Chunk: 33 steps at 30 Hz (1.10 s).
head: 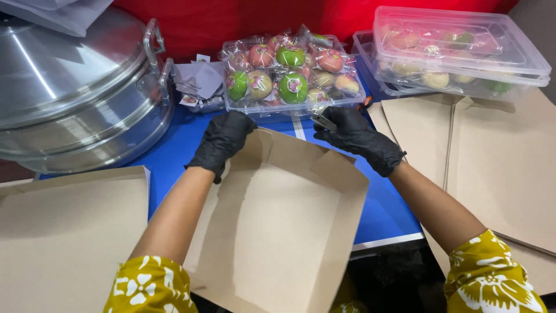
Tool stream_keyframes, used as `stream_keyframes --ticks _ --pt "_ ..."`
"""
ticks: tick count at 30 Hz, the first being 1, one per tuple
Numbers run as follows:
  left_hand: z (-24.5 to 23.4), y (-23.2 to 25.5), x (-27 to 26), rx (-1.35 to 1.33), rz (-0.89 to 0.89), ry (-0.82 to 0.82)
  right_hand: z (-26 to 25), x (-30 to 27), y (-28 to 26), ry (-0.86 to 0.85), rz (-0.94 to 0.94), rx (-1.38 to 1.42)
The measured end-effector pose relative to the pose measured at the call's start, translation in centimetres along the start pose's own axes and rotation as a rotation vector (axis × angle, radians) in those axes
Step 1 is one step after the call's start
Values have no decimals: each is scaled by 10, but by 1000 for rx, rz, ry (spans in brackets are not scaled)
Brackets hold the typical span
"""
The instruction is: Assembling cardboard pastry boxes by folding the edges and securing the corners with a hand stapler.
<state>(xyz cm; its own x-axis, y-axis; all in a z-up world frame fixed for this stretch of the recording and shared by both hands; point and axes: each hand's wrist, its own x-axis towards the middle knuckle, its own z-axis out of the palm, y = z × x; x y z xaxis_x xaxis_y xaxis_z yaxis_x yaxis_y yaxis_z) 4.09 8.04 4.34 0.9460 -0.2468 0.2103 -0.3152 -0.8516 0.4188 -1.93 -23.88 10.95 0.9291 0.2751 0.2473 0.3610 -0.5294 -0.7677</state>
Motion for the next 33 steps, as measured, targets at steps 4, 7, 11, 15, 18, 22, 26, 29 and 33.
stream_keyframes --ticks 4,7,11,15,18,22,26,29,33 --pt "-5 3 -38 11 -27 15 8 11 37 55 -275 -908" --pt "-9 -11 -61 -32 77 92 18 18 33 387 -657 -856" --pt "-14 -27 -81 -79 179 175 11 16 3 317 -692 -1000" --pt "13 -49 -69 -33 237 226 28 17 -34 209 -503 -750" --pt "3 -23 -71 -47 128 149 63 26 -40 -64 -284 -479" --pt "-4 -1 -73 -108 42 117 100 31 -44 -169 -360 -492" --pt "10 -18 -65 -135 -19 76 110 34 -42 -143 -405 -518" --pt "14 -25 -64 -371 -179 4 103 35 -53 -152 -458 -564" --pt "-8 -12 -89 -1015 -179 141 95 33 -49 -149 -423 -460"
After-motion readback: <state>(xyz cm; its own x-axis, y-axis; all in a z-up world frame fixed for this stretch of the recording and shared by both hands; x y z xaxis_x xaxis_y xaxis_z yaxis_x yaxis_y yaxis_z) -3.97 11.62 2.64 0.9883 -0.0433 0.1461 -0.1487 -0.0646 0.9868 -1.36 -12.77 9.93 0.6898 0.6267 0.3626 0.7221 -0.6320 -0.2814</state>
